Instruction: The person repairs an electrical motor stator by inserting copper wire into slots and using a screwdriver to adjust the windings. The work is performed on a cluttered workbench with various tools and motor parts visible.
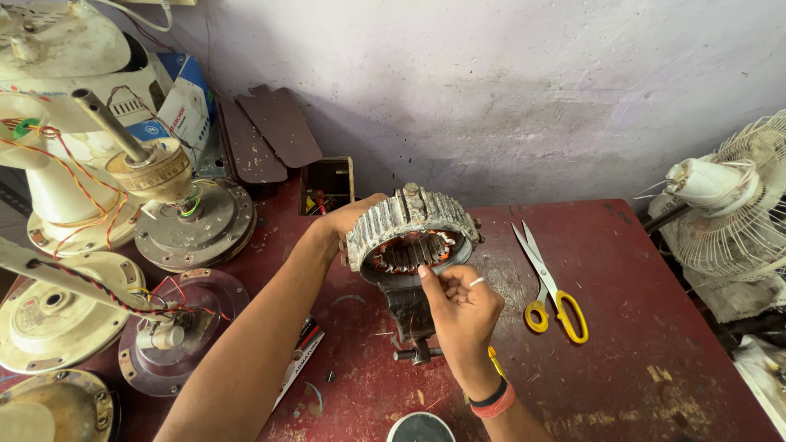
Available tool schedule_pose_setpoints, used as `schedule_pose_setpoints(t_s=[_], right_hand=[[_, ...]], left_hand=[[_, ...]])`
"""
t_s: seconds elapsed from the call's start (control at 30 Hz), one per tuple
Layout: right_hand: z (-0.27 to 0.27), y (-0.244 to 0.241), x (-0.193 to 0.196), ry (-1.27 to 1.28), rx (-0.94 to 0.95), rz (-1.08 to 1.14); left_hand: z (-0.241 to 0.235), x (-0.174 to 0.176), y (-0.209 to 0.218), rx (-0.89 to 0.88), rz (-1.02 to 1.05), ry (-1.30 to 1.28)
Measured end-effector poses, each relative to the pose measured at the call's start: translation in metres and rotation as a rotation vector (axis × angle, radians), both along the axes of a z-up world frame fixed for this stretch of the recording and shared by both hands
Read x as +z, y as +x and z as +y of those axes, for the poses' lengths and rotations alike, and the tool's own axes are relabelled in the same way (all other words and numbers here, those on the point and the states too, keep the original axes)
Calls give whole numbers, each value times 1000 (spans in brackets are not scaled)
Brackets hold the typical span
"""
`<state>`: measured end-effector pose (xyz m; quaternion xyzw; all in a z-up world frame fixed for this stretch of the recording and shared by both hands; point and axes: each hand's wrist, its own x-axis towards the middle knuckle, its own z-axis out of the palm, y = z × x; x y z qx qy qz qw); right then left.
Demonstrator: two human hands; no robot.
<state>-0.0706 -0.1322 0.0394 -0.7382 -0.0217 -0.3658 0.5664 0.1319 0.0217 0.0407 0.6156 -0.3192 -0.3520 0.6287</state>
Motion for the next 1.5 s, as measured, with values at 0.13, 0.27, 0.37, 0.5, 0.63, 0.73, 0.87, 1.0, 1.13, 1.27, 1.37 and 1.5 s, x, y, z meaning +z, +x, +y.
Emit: schedule_pose_setpoints(t_s=[0.13, 0.27, 0.37, 0.5, 0.63, 0.73, 0.87, 1.0, 1.13, 1.27, 1.37, 1.5], right_hand=[[2, 4, -6, -9, -109, -31], [3, 7, -6, -26, -161, -1], [2, 6, -5, -34, -129, -24], [1, 6, -5, -18, -108, -22], [-2, 7, -8, -73, -95, -12], [-2, 7, -9, -65, -94, 3], [-1, 7, -11, -59, -92, 11], [-2, 5, -12, -53, -78, 29], [-1, 6, -13, -66, -75, 33], [0, 4, -6, -87, -81, 83], [-2, -3, 6, -119, -34, 176], [5, -14, 20, -126, 157, 518]], left_hand=[[-3, 2, -2, 8, -157, 16], [-6, -1, 0, -12, -147, -2], [-6, -2, 1, -99, 5, -141], [-6, 4, -5, -6, -9, -55], [-5, 10, -15, 206, -92, 140], [-6, 8, -17, 295, -4, 182], [-10, 1, -9, 177, 68, 5], [-8, -11, -10, 214, 101, -75], [-8, -18, -13, 218, 231, -175], [-9, -24, -14, 312, 170, -106], [-7, -26, -14, 348, 167, -85], [-6, -27, -13, 317, 200, -116]])
